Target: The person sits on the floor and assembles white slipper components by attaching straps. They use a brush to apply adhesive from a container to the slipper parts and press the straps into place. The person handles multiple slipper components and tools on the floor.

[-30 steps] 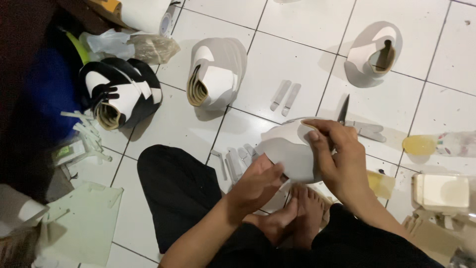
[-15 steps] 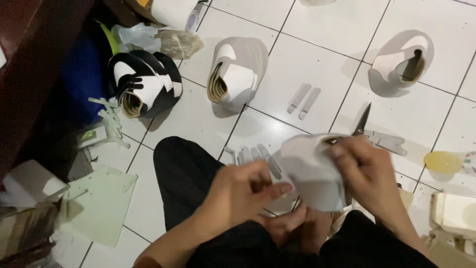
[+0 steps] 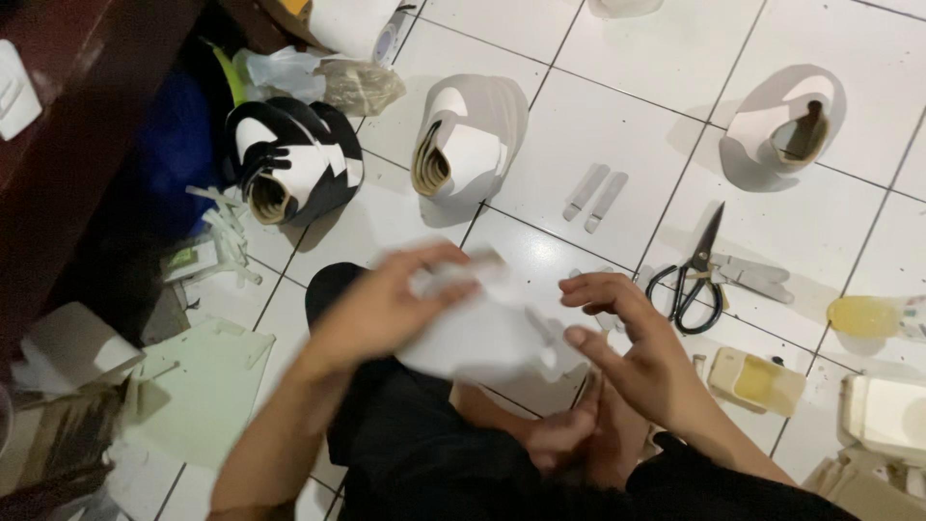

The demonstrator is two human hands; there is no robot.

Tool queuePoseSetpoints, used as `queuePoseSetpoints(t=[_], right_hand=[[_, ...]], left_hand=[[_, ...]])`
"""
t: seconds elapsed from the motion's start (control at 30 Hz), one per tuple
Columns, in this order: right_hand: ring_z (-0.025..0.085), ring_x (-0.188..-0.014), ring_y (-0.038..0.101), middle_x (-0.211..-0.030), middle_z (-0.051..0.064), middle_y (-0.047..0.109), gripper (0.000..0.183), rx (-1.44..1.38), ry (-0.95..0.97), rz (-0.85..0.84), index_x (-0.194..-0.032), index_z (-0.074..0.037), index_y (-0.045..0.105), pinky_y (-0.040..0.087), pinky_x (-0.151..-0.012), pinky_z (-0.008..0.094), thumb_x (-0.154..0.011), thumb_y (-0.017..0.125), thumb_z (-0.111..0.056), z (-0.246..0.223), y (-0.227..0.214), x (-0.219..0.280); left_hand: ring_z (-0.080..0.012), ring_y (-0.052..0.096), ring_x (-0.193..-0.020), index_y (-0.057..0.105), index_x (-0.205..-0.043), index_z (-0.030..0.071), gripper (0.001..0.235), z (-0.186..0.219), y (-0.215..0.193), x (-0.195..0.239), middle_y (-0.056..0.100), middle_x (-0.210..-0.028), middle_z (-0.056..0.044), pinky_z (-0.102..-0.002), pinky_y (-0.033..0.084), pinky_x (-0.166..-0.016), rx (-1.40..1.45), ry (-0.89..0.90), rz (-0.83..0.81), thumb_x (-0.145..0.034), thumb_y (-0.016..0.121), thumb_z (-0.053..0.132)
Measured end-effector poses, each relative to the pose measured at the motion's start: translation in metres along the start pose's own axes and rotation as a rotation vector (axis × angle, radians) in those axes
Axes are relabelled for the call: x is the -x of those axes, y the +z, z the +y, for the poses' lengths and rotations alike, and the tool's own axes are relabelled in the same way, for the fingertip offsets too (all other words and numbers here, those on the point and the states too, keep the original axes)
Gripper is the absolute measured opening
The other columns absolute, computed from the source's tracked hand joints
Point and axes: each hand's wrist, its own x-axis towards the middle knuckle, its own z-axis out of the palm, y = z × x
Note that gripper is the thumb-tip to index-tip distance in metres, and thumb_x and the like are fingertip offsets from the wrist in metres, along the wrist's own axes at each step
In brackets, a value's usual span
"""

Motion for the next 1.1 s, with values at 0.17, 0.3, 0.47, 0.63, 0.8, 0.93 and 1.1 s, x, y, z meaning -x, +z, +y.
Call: queuePoseSetpoints(t=[0.17, 0.3, 0.47, 0.63, 0.8, 0.93, 1.1], right_hand=[[0.01, -0.092, 0.065, -0.097, -0.001, 0.073, 0.02, -0.052, 0.401, 0.0, -0.101, -0.013, 0.068, 0.048, -0.086, 0.024, -0.083, 0.064, -0.021, -0.001, -0.011, 0.006], [0.004, -0.086, 0.069, -0.102, -0.011, 0.078, 0.023, 0.115, 0.579, -0.204, -0.1, -0.021, 0.072, 0.043, -0.054, 0.023, -0.081, 0.064, -0.031, -0.018, -0.019, 0.006], [0.002, -0.098, 0.072, -0.104, -0.014, 0.08, 0.024, 0.203, 0.573, -0.337, -0.1, -0.024, 0.072, 0.05, -0.072, 0.021, -0.081, 0.062, -0.034, -0.006, -0.022, 0.009], [0.004, -0.099, 0.074, -0.104, -0.013, 0.082, 0.027, 0.229, 0.566, -0.399, -0.1, -0.023, 0.073, 0.051, -0.09, 0.022, -0.081, 0.06, -0.037, 0.003, -0.02, 0.008], [0.003, -0.094, 0.075, -0.103, -0.012, 0.082, 0.029, 0.212, 0.509, -0.476, -0.101, -0.023, 0.072, 0.052, -0.084, 0.021, -0.082, 0.058, -0.038, 0.007, -0.016, 0.005], [0.005, -0.094, 0.074, -0.105, -0.012, 0.08, 0.028, 0.222, 0.557, -0.503, -0.105, -0.024, 0.072, 0.053, -0.085, 0.022, -0.082, 0.06, -0.034, -0.007, -0.009, -0.001], [0.0, -0.094, 0.082, -0.104, -0.012, 0.081, 0.026, 0.206, 0.594, -0.533, -0.106, -0.025, 0.071, 0.058, -0.083, 0.019, -0.085, 0.055, -0.03, -0.011, -0.012, 0.005]], left_hand=[[-0.0086, 0.054, -0.081, 0.06, -0.097, 0.016, 0.015, 0.027, -0.084, -0.044, 0.059, -0.088, 0.003, -0.022, 0.041, -0.075, 0.001, -0.107, 0.133, -0.089, 0.057, 0.028], [-0.0037, 0.045, -0.068, 0.052, -0.076, 0.019, 0.021, 0.032, -0.132, -0.1, 0.049, -0.071, 0.007, -0.022, 0.032, -0.056, -0.081, -0.01, 0.401, -0.091, 0.059, 0.032], [-0.003, 0.052, -0.074, 0.066, -0.091, 0.011, 0.022, 0.019, -0.169, -0.081, 0.062, -0.085, 0.006, -0.022, 0.04, -0.06, -0.321, 0.071, 0.333, -0.096, 0.064, 0.033], [-0.0155, 0.05, -0.075, 0.062, -0.098, 0.007, 0.022, -0.006, -0.201, 0.0, 0.057, -0.085, -0.004, -0.033, 0.037, -0.059, -0.575, 0.024, 0.446, -0.098, 0.054, 0.028], [-0.0413, 0.057, -0.097, 0.066, -0.122, -0.001, 0.023, -0.074, -0.206, 0.084, 0.064, -0.108, -0.025, -0.045, 0.028, -0.089, -1.001, 0.155, 0.809, -0.106, 0.066, 0.015], [-0.0263, 0.049, -0.08, 0.063, -0.099, 0.001, 0.034, -0.152, -0.179, 0.059, 0.061, -0.089, -0.014, -0.039, 0.028, -0.067, -0.865, 0.343, 0.991, -0.115, 0.051, 0.028], [-0.0302, 0.052, -0.08, 0.06, -0.095, 0.005, 0.011, -0.235, -0.107, 0.018, 0.055, -0.083, -0.012, -0.041, 0.035, -0.075, -0.766, 0.274, 0.937, -0.093, 0.05, 0.001]])
